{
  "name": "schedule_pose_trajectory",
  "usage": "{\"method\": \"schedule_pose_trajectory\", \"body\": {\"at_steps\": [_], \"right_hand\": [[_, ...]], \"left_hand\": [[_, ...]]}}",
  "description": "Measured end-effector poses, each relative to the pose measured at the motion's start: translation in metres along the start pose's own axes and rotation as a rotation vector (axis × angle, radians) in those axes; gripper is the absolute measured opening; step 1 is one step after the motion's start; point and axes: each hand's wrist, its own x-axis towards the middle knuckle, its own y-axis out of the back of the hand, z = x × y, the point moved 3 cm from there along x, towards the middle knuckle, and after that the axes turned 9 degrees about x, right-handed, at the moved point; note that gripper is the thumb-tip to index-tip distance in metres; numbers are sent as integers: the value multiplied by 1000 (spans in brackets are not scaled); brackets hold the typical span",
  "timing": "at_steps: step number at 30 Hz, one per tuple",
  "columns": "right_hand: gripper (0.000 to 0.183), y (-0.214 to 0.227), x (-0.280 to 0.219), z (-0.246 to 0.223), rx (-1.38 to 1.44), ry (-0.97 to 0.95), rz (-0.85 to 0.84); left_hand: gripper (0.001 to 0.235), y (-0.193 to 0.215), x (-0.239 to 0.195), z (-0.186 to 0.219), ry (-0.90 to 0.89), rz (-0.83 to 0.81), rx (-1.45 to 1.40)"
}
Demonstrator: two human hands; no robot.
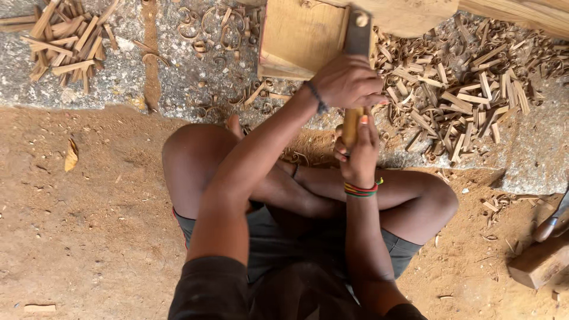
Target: The person sits on the ground and uses a chisel to carve a rectangular wooden block. They repeatedly strike the chisel with a mallet to remove wood shavings and shape the block. The person occasionally pauses to clear debris from the work surface.
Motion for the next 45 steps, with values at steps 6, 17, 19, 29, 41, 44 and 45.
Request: {"method": "schedule_pose_trajectory", "body": {"at_steps": [6,17,19,29,41,44,45], "right_hand": [[58,24,-25,-29,179,132,31],[63,58,-66,-21,-47,132,89],[64,58,-66,-20,-81,145,99],[64,46,-68,-13,-381,146,44],[57,50,-67,-14,-268,21,67],[56,51,-69,-7,-252,13,76],[56,50,-70,-5,-252,19,77]], "left_hand": [[18,6,-38,7,174,79,15],[67,7,-67,-49,525,-162,414],[63,2,-71,-52,557,-200,401],[41,14,-74,-62,626,-133,584],[64,23,-69,-65,628,-89,528],[89,35,-55,-51,545,106,471],[91,36,-49,-45,518,129,354]]}}
